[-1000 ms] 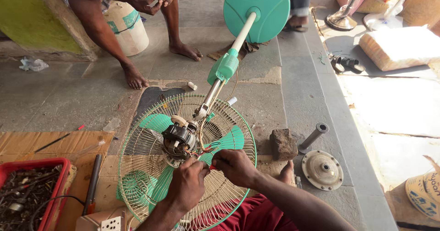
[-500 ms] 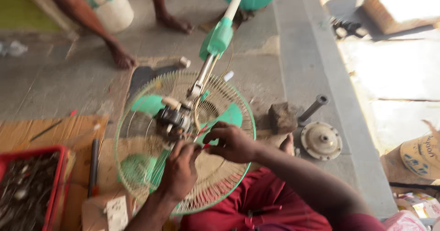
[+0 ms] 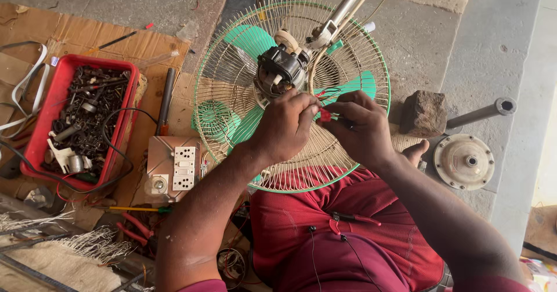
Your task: The person is repairing a green pedestal fan by twisting and connecting wires near the motor housing. They use their hands to manipulate the wires and occasionally use a red wire connector to join them.
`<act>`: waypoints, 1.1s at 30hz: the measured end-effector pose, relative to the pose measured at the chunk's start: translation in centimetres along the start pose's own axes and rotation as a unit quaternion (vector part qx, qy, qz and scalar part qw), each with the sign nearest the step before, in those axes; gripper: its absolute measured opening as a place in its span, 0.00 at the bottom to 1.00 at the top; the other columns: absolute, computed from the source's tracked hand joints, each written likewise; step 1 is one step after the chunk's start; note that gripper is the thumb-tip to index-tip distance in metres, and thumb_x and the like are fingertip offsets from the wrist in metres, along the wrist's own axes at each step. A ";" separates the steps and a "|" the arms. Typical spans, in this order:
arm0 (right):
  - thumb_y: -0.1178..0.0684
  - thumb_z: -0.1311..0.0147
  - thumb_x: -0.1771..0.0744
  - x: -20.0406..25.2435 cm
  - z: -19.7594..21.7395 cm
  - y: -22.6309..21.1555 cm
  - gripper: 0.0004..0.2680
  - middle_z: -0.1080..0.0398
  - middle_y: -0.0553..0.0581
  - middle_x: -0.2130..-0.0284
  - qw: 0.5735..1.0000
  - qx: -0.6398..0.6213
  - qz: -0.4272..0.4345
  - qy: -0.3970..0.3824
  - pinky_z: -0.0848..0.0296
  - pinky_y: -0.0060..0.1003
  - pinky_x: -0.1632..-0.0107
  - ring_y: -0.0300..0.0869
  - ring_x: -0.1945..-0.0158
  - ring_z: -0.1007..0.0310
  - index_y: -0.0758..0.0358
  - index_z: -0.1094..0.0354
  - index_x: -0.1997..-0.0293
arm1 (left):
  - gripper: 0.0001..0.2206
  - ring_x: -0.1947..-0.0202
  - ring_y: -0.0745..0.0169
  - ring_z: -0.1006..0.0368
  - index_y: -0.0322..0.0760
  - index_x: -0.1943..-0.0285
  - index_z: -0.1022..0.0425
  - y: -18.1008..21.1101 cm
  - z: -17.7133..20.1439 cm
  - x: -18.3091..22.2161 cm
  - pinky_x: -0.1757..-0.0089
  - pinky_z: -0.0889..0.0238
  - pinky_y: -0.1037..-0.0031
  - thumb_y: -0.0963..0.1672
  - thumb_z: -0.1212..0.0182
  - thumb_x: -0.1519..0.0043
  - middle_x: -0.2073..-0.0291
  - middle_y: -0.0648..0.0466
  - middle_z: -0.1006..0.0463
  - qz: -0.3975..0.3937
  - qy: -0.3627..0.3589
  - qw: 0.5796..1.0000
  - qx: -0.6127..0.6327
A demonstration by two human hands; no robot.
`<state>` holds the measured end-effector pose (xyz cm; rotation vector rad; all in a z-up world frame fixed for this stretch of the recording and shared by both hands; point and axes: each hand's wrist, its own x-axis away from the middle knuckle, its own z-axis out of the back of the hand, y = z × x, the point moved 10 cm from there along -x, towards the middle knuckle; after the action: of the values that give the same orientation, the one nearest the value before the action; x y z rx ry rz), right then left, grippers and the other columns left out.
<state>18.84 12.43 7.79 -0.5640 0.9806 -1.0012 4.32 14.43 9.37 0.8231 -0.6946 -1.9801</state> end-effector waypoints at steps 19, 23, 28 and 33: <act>0.52 0.41 0.32 -0.5 -2.7 5.9 0.08 0.29 0.52 0.81 0.927 -0.134 -0.342 -0.076 0.36 0.30 0.78 0.31 0.80 0.34 0.67 0.22 0.60 | 0.09 0.61 0.50 0.21 0.29 0.54 0.20 2.9 1.7 1.9 0.60 0.27 0.63 0.35 0.37 0.42 0.63 0.47 0.22 -0.116 0.080 0.988 -0.064; 0.53 0.39 0.34 -1.8 -4.0 6.6 0.07 0.31 0.52 0.84 0.895 -0.145 -0.386 -0.170 0.42 0.32 0.81 0.34 0.84 0.39 0.67 0.22 0.61 | 0.10 0.61 0.51 0.21 0.29 0.51 0.20 2.7 1.8 1.6 0.60 0.27 0.64 0.35 0.38 0.41 0.62 0.47 0.22 -0.104 0.051 0.991 -0.060; 0.48 0.45 0.31 -2.2 -3.1 6.2 0.11 0.31 0.53 0.83 0.903 -0.132 -0.378 -0.157 0.37 0.32 0.80 0.34 0.83 0.36 0.69 0.26 0.57 | 0.09 0.66 0.54 0.22 0.31 0.51 0.19 1.0 0.8 1.0 0.64 0.30 0.66 0.41 0.34 0.38 0.66 0.45 0.24 -0.024 -0.036 0.999 -0.005; 0.52 0.48 0.28 -2.4 -1.2 3.0 0.11 0.25 0.58 0.65 0.924 -0.267 -0.252 -0.104 0.22 0.31 0.64 0.36 0.66 0.25 0.70 0.30 0.45 | 0.08 0.65 0.60 0.25 0.32 0.58 0.19 -0.5 -0.4 0.0 0.62 0.31 0.70 0.43 0.29 0.35 0.64 0.49 0.23 0.047 -0.140 0.987 0.061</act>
<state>18.61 16.00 5.90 -1.4049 0.9337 -1.0904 4.37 14.57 8.73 0.5761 -1.0083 -2.0009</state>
